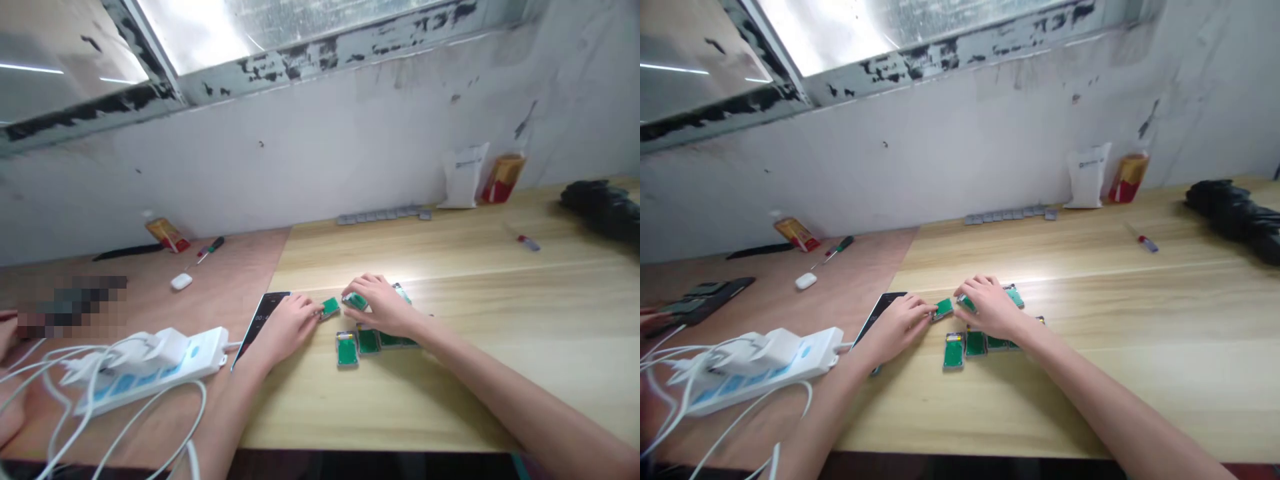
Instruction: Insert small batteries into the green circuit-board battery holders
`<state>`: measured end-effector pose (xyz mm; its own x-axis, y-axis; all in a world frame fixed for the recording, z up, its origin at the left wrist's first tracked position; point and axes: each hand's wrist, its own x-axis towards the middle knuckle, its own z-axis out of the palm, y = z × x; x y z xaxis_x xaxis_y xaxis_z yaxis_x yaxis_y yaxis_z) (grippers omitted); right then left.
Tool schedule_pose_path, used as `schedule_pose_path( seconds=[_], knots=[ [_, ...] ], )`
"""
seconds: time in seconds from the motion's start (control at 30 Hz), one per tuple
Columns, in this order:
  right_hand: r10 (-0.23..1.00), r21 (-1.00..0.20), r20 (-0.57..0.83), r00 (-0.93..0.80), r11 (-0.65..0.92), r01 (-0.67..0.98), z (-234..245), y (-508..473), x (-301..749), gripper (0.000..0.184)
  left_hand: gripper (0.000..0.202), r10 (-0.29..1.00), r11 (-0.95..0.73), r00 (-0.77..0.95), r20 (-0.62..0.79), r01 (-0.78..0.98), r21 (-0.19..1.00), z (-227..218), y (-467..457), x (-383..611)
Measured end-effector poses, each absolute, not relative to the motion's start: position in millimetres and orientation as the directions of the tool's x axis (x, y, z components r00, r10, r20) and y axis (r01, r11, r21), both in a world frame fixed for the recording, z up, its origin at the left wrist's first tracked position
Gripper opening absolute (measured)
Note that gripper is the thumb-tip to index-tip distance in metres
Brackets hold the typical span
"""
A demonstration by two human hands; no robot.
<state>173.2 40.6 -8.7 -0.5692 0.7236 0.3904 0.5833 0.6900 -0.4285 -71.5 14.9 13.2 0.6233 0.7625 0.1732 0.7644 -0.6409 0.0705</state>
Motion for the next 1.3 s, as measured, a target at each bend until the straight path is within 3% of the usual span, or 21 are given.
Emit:
schedule_pose_path(
  seconds=[0.33,0.63,0.97,1.13,1.3],
  knots=[
    [0.624,-0.404,0.316,-0.714,0.770,0.494,-5.9,39.8,149.4,0.014,0.020,0.729,-0.675,0.649,0.217,0.735,0.066,10.4,12.2,-74.2],
    [0.636,-0.380,0.319,-0.702,0.765,0.520,-11.0,43.4,150.9,0.017,0.018,0.696,-0.676,0.699,0.168,0.716,-0.175,-0.5,14.3,-63.1],
    [0.640,-0.388,0.325,-0.696,0.762,0.519,-18.3,45.0,152.8,0.018,0.017,0.649,-0.726,0.724,0.235,0.681,-0.096,3.5,12.0,-60.3],
    [0.643,-0.386,0.326,-0.694,0.760,0.523,-18.0,44.1,155.1,0.017,0.019,0.643,-0.723,0.688,0.336,0.690,-0.028,6.3,10.1,-73.5],
    [0.651,-0.387,0.321,-0.688,0.753,0.532,-17.8,44.8,157.7,0.014,0.017,0.654,-0.690,0.663,0.365,0.720,-0.072,3.2,4.7,-105.7]
  ],
)
